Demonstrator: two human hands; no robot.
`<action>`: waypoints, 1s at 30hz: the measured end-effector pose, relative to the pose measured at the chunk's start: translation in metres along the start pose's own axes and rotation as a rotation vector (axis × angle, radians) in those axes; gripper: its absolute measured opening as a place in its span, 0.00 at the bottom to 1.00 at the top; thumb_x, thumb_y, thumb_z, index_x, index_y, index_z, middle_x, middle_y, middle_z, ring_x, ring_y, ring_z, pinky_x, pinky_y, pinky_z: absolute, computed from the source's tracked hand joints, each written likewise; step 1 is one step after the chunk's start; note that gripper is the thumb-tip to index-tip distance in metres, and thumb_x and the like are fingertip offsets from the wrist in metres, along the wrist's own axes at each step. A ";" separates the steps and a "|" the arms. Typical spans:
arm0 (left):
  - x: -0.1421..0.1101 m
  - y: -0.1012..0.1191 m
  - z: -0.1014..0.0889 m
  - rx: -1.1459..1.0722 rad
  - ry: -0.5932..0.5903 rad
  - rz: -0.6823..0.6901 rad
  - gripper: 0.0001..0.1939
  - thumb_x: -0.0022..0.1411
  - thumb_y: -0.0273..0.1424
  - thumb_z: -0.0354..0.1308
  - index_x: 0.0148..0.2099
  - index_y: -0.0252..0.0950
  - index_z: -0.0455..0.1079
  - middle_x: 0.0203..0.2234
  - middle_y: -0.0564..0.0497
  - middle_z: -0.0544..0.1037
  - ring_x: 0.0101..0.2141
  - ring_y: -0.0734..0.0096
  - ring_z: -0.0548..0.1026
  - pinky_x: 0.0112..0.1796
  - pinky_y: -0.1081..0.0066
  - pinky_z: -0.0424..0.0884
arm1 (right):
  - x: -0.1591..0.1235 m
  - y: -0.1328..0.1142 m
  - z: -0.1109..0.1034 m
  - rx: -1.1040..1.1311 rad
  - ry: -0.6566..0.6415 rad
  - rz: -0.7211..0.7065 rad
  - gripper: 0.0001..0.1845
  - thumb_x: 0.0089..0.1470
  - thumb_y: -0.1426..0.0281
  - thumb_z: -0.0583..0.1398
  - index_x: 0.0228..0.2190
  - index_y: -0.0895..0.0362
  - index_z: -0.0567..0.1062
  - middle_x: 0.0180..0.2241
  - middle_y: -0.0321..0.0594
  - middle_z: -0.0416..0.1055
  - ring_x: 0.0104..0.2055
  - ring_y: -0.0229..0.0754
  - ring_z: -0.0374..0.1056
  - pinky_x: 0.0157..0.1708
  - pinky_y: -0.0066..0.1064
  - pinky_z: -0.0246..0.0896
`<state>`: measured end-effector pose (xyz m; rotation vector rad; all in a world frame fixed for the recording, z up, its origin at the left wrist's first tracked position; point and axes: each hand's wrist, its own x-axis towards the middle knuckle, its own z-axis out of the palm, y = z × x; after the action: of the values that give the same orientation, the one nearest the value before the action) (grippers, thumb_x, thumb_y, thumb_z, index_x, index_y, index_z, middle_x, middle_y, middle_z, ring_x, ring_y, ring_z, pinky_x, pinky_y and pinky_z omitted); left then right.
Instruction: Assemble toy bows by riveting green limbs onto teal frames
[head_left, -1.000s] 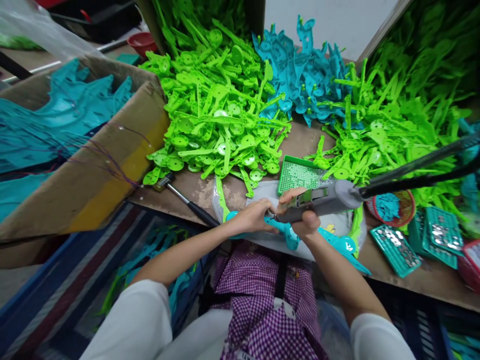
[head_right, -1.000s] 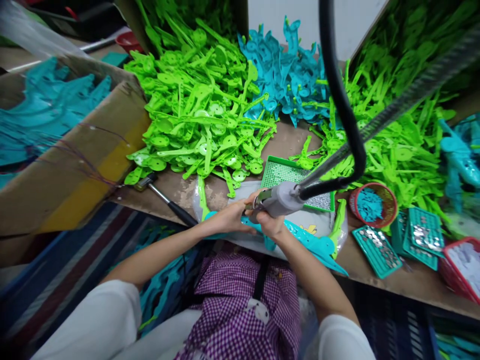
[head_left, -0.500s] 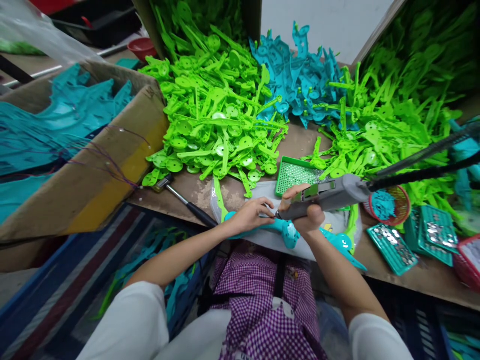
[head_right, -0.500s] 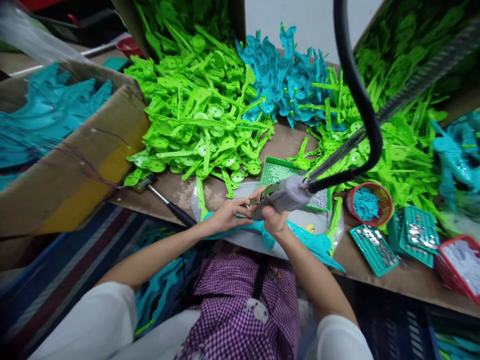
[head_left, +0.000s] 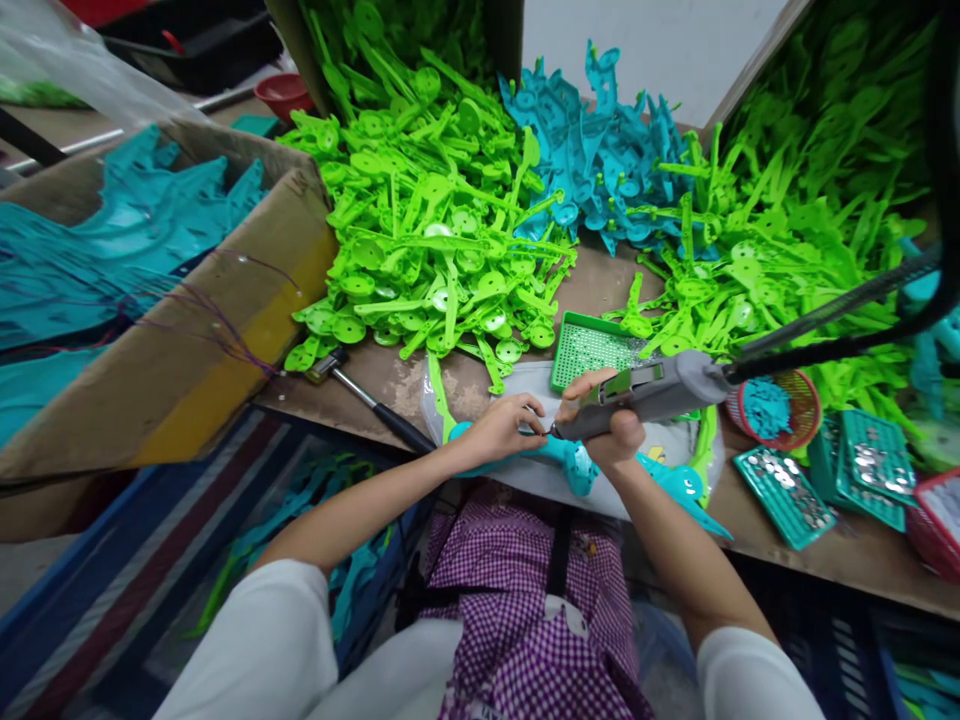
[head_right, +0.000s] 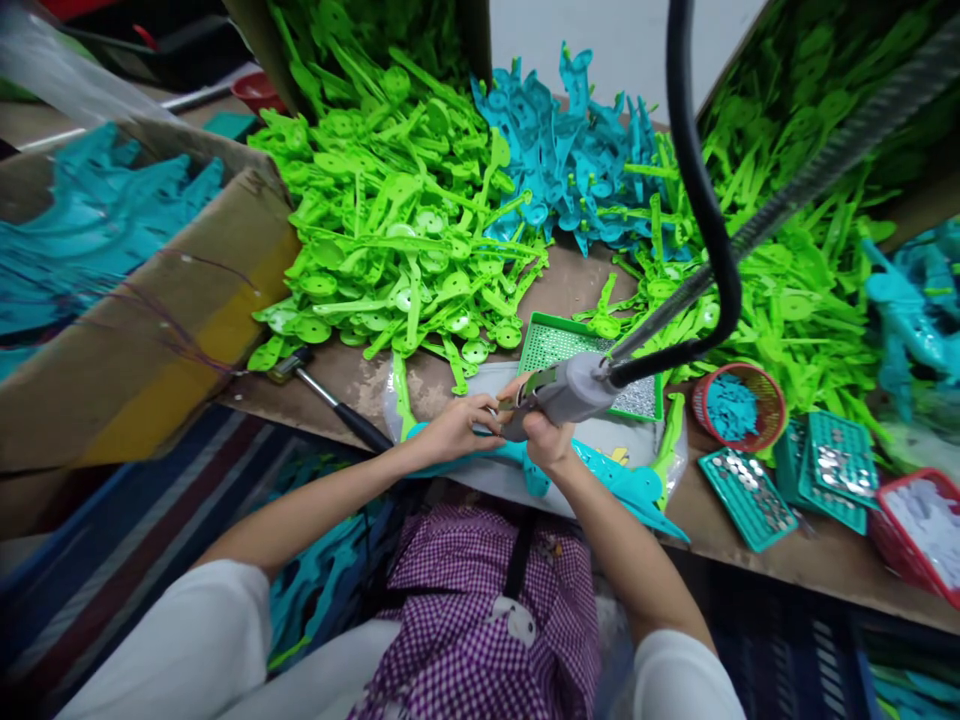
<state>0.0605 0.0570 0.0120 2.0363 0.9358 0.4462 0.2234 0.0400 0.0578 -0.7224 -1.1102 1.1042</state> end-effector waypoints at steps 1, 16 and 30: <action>0.000 0.000 0.000 -0.003 -0.002 0.005 0.04 0.54 0.31 0.64 0.34 0.38 0.79 0.43 0.49 0.75 0.40 0.66 0.74 0.43 0.69 0.67 | 0.000 0.001 -0.001 0.002 0.000 -0.002 0.28 0.42 0.42 0.59 0.28 0.55 0.74 0.17 0.32 0.64 0.17 0.38 0.64 0.16 0.30 0.59; -0.002 0.001 -0.002 0.047 -0.109 0.022 0.18 0.53 0.39 0.65 0.47 0.40 0.75 0.49 0.47 0.71 0.44 0.63 0.72 0.45 0.66 0.66 | 0.000 -0.006 0.001 -0.129 0.073 0.007 0.32 0.41 0.38 0.55 0.29 0.55 0.74 0.19 0.37 0.68 0.20 0.43 0.68 0.18 0.34 0.65; -0.001 -0.002 0.007 0.175 -0.188 0.046 0.21 0.47 0.31 0.68 0.45 0.39 0.71 0.40 0.48 0.75 0.45 0.56 0.72 0.43 0.67 0.66 | -0.015 0.016 0.010 -0.135 0.002 0.069 0.36 0.38 0.35 0.55 0.27 0.55 0.74 0.21 0.39 0.68 0.24 0.43 0.67 0.24 0.37 0.67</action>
<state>0.0628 0.0532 0.0060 2.2180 0.8396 0.1982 0.2082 0.0307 0.0415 -0.8731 -1.1734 1.0932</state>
